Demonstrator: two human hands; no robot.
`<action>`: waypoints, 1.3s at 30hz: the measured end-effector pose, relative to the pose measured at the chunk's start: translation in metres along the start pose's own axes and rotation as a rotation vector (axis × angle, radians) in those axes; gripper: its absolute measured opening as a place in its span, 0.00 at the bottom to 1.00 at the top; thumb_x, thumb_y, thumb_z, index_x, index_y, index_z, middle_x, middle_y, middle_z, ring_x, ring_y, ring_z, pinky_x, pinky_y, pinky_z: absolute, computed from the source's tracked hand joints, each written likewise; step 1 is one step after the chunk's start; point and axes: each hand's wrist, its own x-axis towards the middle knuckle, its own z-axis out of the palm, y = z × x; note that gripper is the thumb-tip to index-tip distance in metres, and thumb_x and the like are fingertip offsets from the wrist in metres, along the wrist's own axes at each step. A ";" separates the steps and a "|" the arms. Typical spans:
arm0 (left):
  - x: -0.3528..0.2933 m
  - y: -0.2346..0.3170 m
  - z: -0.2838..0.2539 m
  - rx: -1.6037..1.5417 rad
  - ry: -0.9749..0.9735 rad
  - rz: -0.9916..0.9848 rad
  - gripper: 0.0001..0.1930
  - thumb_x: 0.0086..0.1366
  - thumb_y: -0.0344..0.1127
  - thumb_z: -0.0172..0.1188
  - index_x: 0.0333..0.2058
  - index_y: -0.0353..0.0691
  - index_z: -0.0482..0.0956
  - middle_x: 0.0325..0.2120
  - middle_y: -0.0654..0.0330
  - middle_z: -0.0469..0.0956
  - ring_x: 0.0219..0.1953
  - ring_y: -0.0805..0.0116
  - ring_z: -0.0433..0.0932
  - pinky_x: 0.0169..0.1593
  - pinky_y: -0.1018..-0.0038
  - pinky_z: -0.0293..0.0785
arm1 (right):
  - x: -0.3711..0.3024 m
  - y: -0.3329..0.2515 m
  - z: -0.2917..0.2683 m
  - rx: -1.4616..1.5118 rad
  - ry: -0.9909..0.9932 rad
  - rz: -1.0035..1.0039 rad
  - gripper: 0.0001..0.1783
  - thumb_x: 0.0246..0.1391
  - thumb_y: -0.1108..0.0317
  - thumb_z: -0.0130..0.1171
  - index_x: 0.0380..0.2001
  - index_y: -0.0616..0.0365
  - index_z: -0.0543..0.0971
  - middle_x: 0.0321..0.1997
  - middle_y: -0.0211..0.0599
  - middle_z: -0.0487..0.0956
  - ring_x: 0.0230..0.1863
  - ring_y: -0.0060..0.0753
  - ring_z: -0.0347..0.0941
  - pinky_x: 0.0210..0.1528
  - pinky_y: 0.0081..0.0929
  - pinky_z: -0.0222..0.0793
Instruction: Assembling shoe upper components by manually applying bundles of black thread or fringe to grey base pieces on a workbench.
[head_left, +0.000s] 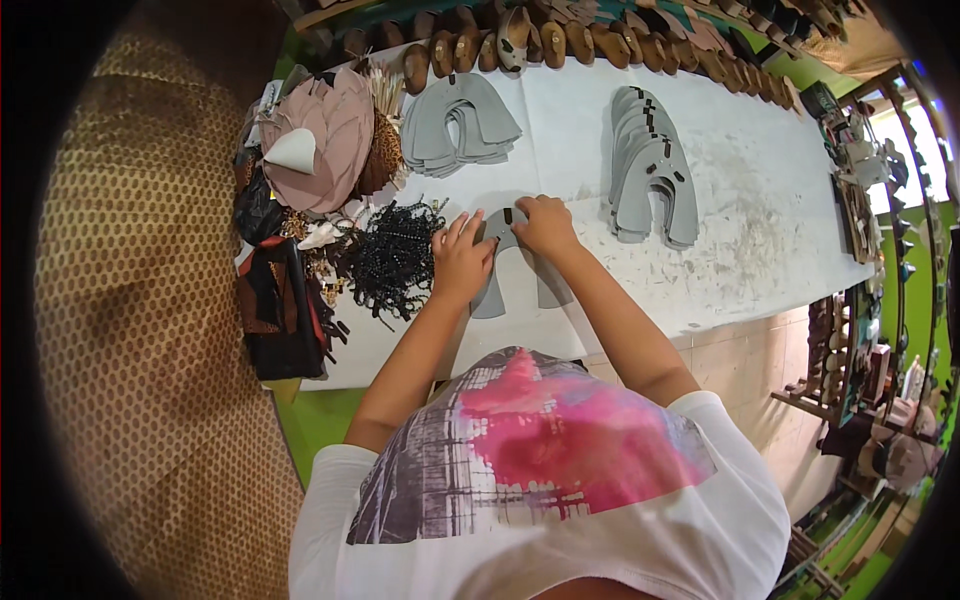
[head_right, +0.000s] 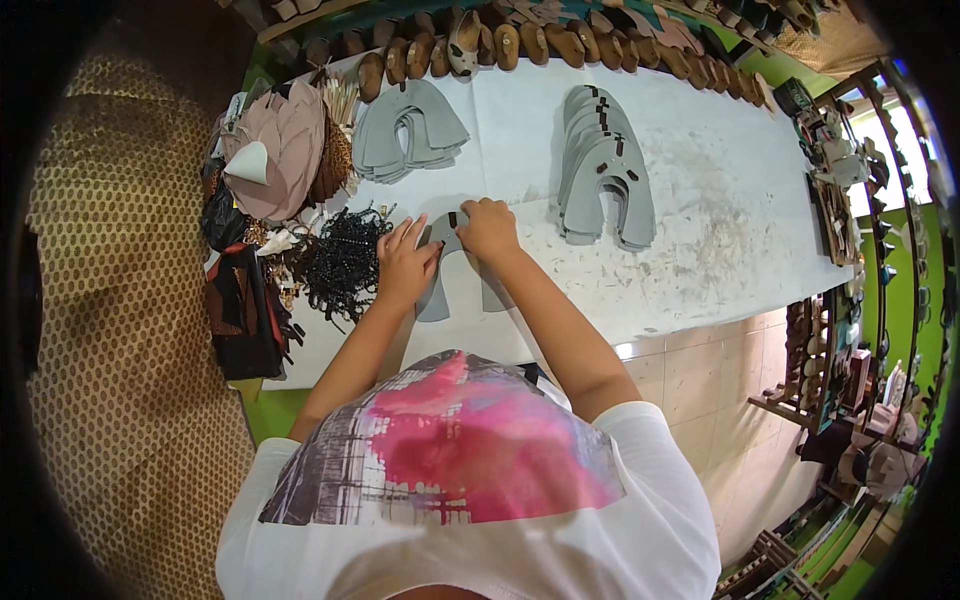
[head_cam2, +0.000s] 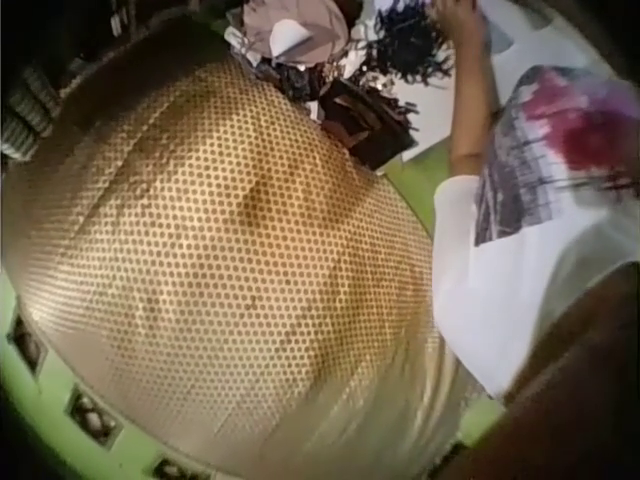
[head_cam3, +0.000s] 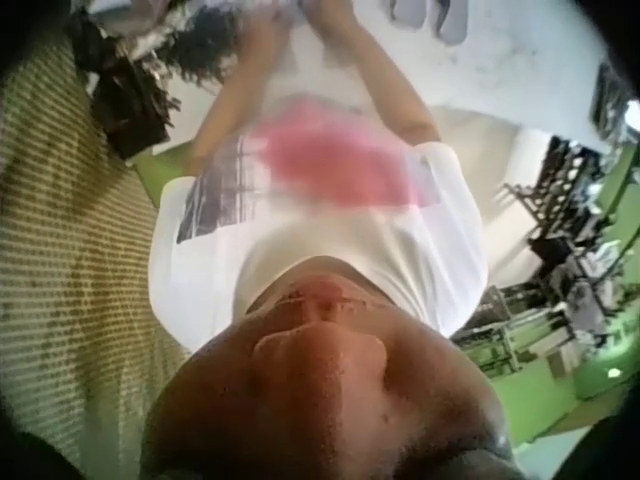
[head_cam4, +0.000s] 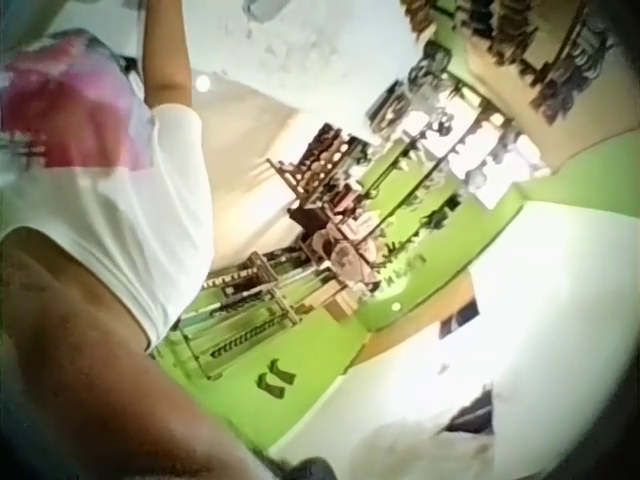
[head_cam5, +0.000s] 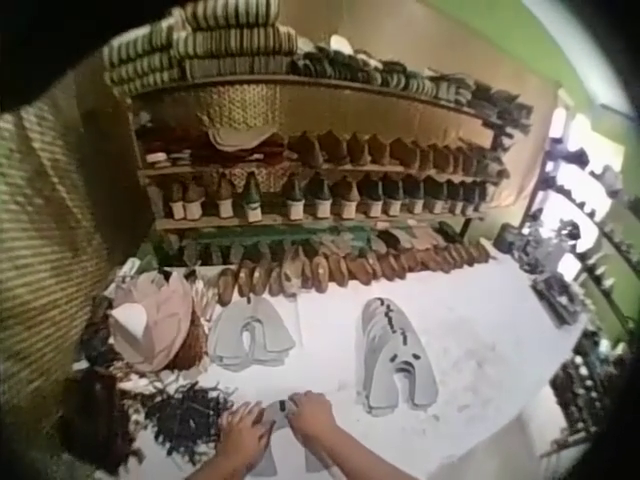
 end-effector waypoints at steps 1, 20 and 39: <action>-0.004 0.000 0.001 0.011 -0.010 0.013 0.09 0.50 0.35 0.61 0.33 0.51 0.81 0.54 0.58 0.66 0.55 0.57 0.63 0.54 0.57 0.55 | 0.003 -0.001 -0.001 -0.002 -0.100 0.006 0.19 0.38 0.62 0.62 0.36 0.56 0.78 0.41 0.45 0.74 0.43 0.47 0.70 0.44 0.37 0.67; -0.022 0.022 -0.002 0.232 -0.025 -0.077 0.18 0.55 0.44 0.54 0.46 0.58 0.74 0.56 0.56 0.62 0.57 0.54 0.59 0.56 0.49 0.49 | 0.007 -0.014 0.003 0.029 -0.441 0.048 0.14 0.42 0.59 0.55 0.30 0.56 0.80 0.34 0.44 0.78 0.39 0.47 0.74 0.39 0.38 0.70; -0.040 0.023 0.010 0.149 -0.190 -0.192 0.25 0.59 0.52 0.49 0.55 0.59 0.64 0.61 0.52 0.51 0.62 0.48 0.50 0.58 0.44 0.43 | 0.029 0.005 0.013 0.151 -0.631 -0.017 0.18 0.44 0.57 0.56 0.32 0.60 0.80 0.28 0.40 0.79 0.32 0.32 0.75 0.37 0.30 0.69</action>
